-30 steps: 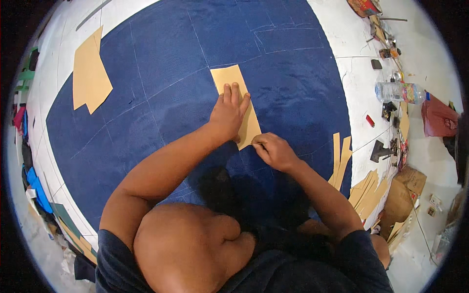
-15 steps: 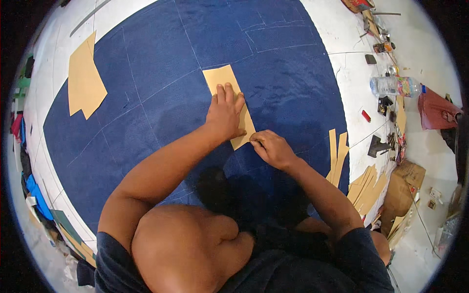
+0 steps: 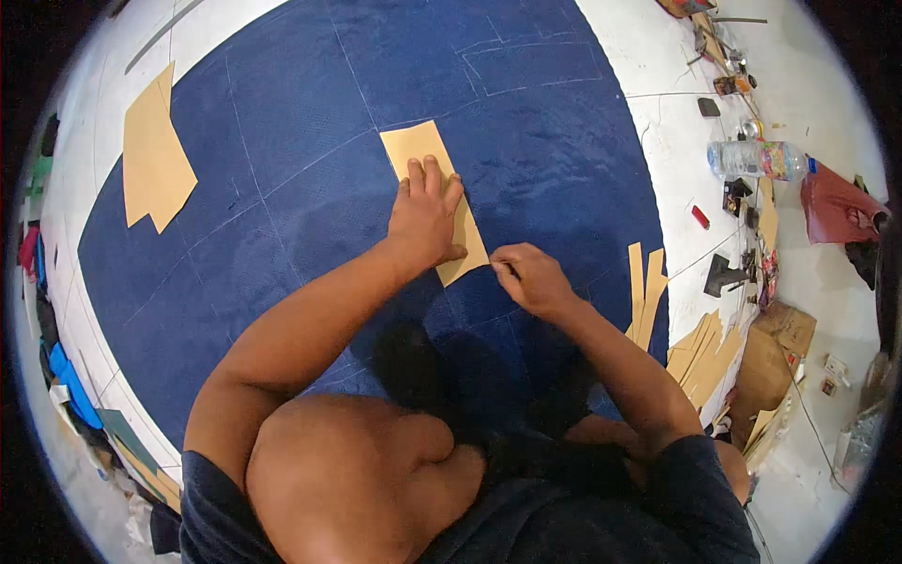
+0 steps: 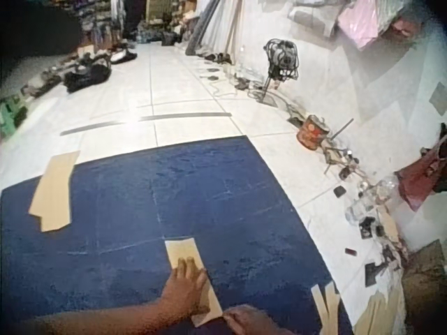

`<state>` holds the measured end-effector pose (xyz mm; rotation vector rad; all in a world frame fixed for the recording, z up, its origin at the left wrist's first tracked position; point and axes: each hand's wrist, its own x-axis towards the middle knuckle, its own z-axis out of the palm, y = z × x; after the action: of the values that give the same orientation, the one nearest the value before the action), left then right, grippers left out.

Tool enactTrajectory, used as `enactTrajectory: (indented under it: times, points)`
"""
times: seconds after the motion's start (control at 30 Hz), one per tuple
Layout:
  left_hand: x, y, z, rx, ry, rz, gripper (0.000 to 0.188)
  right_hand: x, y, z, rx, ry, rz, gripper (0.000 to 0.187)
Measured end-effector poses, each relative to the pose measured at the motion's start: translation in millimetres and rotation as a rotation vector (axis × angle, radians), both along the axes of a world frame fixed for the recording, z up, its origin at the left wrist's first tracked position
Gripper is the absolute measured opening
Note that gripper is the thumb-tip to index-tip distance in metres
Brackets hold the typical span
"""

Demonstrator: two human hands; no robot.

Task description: The person marks a blue fabric by tracing around rectangular brown templates using a marking tool.

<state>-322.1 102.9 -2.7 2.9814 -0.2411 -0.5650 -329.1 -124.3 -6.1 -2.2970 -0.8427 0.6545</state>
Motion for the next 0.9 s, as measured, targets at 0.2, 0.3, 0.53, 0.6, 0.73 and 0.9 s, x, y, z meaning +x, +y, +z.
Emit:
enactTrajectory:
  times: [0.2, 0.3, 0.53, 0.6, 0.73, 0.9]
  points:
    - [-0.2, -0.5, -1.9, 0.003, 0.006, 0.004, 0.11, 4.5, -6.0, -1.0, 0.026, -0.018, -0.014, 0.015]
    - [-1.7, 0.2, -2.1, -0.007, 0.004, 0.006, 0.11, 6.7, -5.7, 2.4, 0.012, -0.007, -0.007, 0.015]
    - [2.0, 0.8, 2.7, 0.033, 0.058, -0.014, 0.11, 8.8, -1.0, 0.4, -0.018, -0.062, 0.014, 0.014]
    - [2.6, -0.8, 0.6, 0.018, 0.036, -0.012, 0.111, 9.5, -3.2, 1.8, -0.015, -0.056, 0.023, 0.014]
    - [-0.5, 4.0, 0.3, 0.02, 0.009, -0.007, 0.111, 11.6, -2.7, 2.5, 0.032, -0.027, 0.046, 0.018]
    - [-5.7, 20.4, -4.5, -0.198, -0.02, 0.028, 0.1, 10.9, -1.9, -0.9, 0.092, -0.076, -0.171, 0.025]
